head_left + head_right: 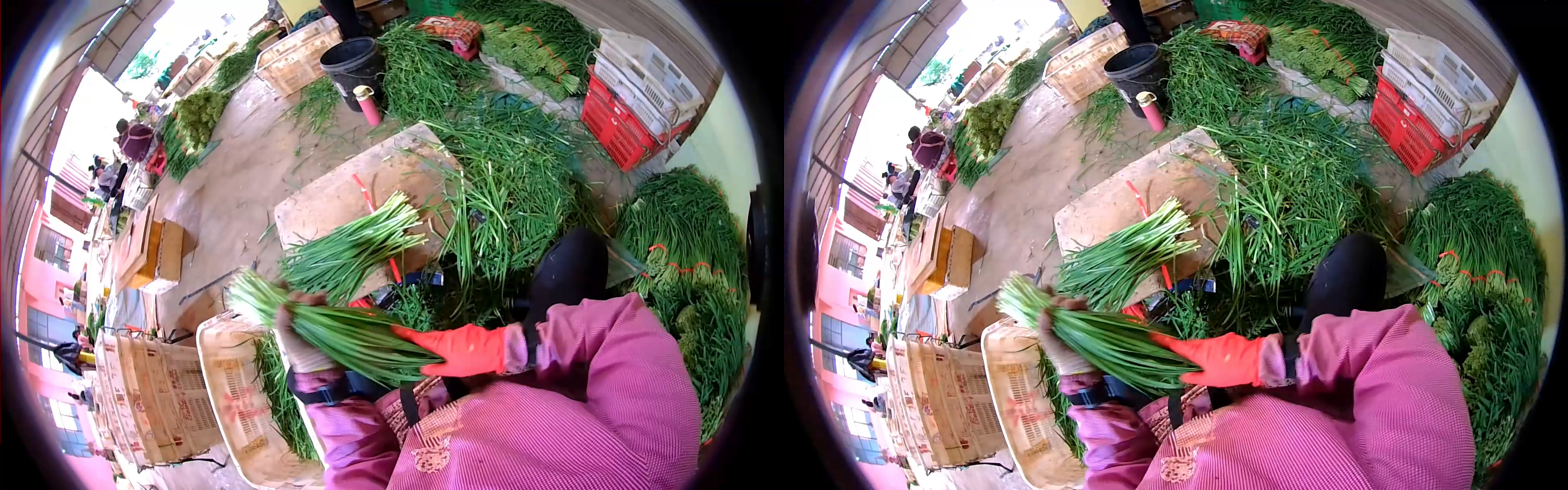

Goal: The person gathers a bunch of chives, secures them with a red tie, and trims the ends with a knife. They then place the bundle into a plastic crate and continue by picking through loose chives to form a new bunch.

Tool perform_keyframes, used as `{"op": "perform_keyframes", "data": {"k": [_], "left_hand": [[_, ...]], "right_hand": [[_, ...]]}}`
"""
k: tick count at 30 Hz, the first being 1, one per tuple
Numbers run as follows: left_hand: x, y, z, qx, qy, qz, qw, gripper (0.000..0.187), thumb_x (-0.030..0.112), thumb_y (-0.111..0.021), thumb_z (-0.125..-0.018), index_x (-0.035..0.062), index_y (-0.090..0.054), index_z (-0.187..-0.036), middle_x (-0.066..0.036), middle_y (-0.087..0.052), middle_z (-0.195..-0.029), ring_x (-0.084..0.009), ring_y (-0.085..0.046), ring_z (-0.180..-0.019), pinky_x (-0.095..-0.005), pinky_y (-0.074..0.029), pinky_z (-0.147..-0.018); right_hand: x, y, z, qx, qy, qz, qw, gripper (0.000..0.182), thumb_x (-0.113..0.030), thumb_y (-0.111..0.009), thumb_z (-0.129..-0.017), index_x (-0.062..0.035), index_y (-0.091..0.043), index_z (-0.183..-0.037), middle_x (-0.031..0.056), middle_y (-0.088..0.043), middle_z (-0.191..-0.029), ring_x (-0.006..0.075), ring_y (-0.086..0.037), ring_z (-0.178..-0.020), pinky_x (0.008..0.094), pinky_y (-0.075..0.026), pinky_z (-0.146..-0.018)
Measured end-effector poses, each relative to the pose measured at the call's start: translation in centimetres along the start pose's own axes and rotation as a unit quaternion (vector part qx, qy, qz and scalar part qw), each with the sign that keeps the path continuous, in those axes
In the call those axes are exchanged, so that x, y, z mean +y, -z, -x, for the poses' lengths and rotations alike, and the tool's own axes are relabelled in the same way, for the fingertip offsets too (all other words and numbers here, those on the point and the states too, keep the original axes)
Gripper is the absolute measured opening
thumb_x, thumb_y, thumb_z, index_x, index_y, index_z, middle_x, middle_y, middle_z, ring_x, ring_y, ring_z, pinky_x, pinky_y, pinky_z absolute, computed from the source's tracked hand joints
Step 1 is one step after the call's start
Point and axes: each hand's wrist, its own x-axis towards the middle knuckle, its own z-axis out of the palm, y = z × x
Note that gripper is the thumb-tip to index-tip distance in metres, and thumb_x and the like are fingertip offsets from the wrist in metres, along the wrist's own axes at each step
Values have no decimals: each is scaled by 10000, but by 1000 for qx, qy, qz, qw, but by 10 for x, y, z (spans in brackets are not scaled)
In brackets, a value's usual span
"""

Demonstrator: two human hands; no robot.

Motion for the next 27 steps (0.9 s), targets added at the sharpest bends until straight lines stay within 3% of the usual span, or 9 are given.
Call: {"op": "perform_keyframes", "data": {"k": [2, 9, 10, 12, 13, 17, 20, 22, 27], "left_hand": [[45, 3, -20, 0, -30, -54, 998, 514, 229, -682, -876, 56, -470, -1310, -38, -619, -881, -174, -603, -857, -382, -524, -887], [156, -63, -73, 7, -88, -505, 858, 349, 216, -680, -886, 39, -591, -1173, -73, -631, -950, -150, -608, -871, -325, -524, -798], [149, -72, -81, 9, -84, -507, 858, 349, 216, -680, -886, 39, -591, -1173, -73, -631, -950, -150, -608, -871, -325, -524, -798], [121, -89, -98, -16, -188, -736, 650, 301, 60, -715, -806, 36, -599, -1083, -67, -638, -902, -143, -618, -759, -268, -527, -639], [108, -90, -104, -22, -96, -739, 667, 353, 37, -730, -778, 33, -609, -1109, -91, -678, -914, -168, -640, -784, -295, -524, -670], [19, -72, -144, -183, -156, -860, 449, 647, 93, -727, -719, 113, -515, -1330, -183, -694, -906, -320, -696, -792, -409, -545, -710], [-48, -29, -179, -273, -10, -827, 492, 719, 132, -743, -700, 138, -472, -1365, -204, -691, -875, -382, -683, -821, -444, -538, -725], [-93, 3, -199, -320, 63, -872, 365, 792, 272, -752, -715, 161, -402, -1417, -208, -697, -971, -395, -682, -858, -481, -542, -766], [-141, 31, -209, -325, 132, -892, 286, 825, 317, -765, -680, 152, -420, -1411, -185, -677, -1080, -357, -662, -996, -443, -517, -871]], "right_hand": [[21, 24, 3, -208, -143, 165, 954, 528, -383, -516, -897, -113, -530, -1350, 223, -669, -1098, 393, -671, -933, 512, -526, -832], [79, 76, -9, 51, -156, 253, 953, 366, -398, -500, -928, -99, -668, -1055, 143, -705, -866, 367, -677, -803, 486, -533, -705], [78, 82, -15, 48, -164, 254, 952, 361, -394, -499, -932, -107, -670, -1066, 144, -706, -865, 368, -678, -799, 482, -535, -704], [76, 88, -29, 46, -175, 240, 954, 351, -388, -498, -934, -113, -671, -1068, 142, -705, -860, 366, -678, -796, 477, -537, -705], [76, 89, -36, 46, -185, 229, 955, 342, -381, -498, -936, -119, -672, -1070, 141, -704, -854, 364, -677, -793, 471, -538, -707], [94, 77, -55, 76, -135, 220, 963, 324, -379, -509, -933, -109, -667, -1018, 131, -692, -819, 364, -671, -786, 478, -532, -697], [109, 69, -63, 62, -99, 200, 973, 316, -377, -515, -930, -98, -656, -977, 140, -676, -794, 370, -663, -769, 484, -524, -684], [109, 74, -66, 49, -110, 205, 971, 303, -361, -511, -930, -88, -642, -947, 147, -659, -774, 374, -653, -759, 492, -516, -684], [118, 100, -79, -6, -189, 167, 968, 328, -370, -491, -937, -82, -649, -937, 153, -676, -814, 385, -655, -778, 496, -519, -694]]}}
